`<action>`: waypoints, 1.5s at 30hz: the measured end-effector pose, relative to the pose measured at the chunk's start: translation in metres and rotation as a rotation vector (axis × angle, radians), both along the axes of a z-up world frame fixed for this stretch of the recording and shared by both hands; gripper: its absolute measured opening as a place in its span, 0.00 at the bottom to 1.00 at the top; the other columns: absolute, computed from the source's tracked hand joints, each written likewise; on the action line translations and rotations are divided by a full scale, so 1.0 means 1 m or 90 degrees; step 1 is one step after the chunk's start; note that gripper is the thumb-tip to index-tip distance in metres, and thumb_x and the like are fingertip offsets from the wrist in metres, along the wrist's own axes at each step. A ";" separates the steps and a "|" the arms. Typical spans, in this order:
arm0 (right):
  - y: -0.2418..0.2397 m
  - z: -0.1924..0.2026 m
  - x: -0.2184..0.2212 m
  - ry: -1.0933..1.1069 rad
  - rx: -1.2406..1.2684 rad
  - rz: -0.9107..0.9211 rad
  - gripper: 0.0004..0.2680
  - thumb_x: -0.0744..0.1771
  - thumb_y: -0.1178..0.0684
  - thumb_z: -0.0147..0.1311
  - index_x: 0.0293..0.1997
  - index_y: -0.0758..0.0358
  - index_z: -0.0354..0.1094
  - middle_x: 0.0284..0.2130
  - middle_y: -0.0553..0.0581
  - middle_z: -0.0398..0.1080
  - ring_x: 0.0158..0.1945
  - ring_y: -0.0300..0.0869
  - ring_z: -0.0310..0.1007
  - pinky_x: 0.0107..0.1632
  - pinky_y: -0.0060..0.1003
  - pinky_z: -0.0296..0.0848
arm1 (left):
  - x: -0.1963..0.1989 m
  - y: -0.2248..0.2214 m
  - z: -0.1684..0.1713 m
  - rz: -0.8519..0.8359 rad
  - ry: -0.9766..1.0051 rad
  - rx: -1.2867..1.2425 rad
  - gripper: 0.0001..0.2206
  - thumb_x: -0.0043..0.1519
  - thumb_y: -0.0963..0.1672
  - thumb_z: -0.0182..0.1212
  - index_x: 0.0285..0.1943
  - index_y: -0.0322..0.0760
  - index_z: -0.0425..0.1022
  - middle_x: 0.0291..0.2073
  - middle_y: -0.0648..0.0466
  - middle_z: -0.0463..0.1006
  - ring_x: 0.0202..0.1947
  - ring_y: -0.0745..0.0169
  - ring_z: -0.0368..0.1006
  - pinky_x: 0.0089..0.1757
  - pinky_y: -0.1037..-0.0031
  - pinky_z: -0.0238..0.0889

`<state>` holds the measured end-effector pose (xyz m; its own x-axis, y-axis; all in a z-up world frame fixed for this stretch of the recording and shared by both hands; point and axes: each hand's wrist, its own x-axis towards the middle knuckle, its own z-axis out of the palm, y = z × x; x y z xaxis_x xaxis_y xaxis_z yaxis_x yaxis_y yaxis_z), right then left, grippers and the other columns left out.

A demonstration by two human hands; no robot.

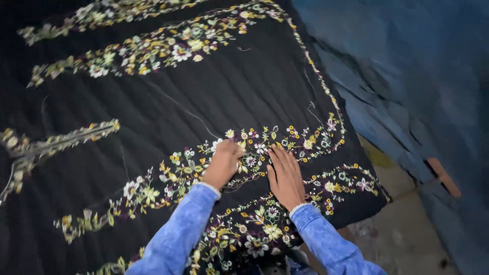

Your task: Picking loose threads and debris from an embroidered garment to finish it.

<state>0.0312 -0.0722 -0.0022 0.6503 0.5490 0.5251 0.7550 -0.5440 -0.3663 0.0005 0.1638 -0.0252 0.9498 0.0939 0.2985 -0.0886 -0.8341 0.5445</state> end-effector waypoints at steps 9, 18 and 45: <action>0.004 0.006 -0.005 0.015 -0.015 -0.041 0.15 0.72 0.50 0.45 0.68 0.59 0.62 0.64 0.59 0.65 0.69 0.53 0.62 0.70 0.51 0.56 | 0.010 0.014 0.009 -0.034 0.017 -0.038 0.06 0.68 0.44 0.58 0.48 0.42 0.78 0.40 0.50 0.79 0.46 0.50 0.77 0.51 0.63 0.69; 0.002 0.006 -0.004 0.016 -0.017 -0.041 0.15 0.72 0.49 0.45 0.68 0.58 0.62 0.65 0.57 0.64 0.70 0.51 0.61 0.71 0.50 0.55 | 0.019 0.022 0.013 -0.282 -0.086 0.369 0.05 0.66 0.44 0.54 0.39 0.43 0.73 0.37 0.55 0.73 0.46 0.57 0.71 0.45 0.78 0.69; 0.001 0.009 -0.007 -0.024 -0.060 -0.058 0.16 0.71 0.50 0.44 0.69 0.59 0.61 0.65 0.58 0.64 0.69 0.52 0.61 0.71 0.47 0.56 | 0.001 0.101 0.065 -0.031 -0.080 0.344 0.09 0.70 0.47 0.54 0.40 0.40 0.70 0.34 0.50 0.75 0.41 0.51 0.74 0.47 0.66 0.69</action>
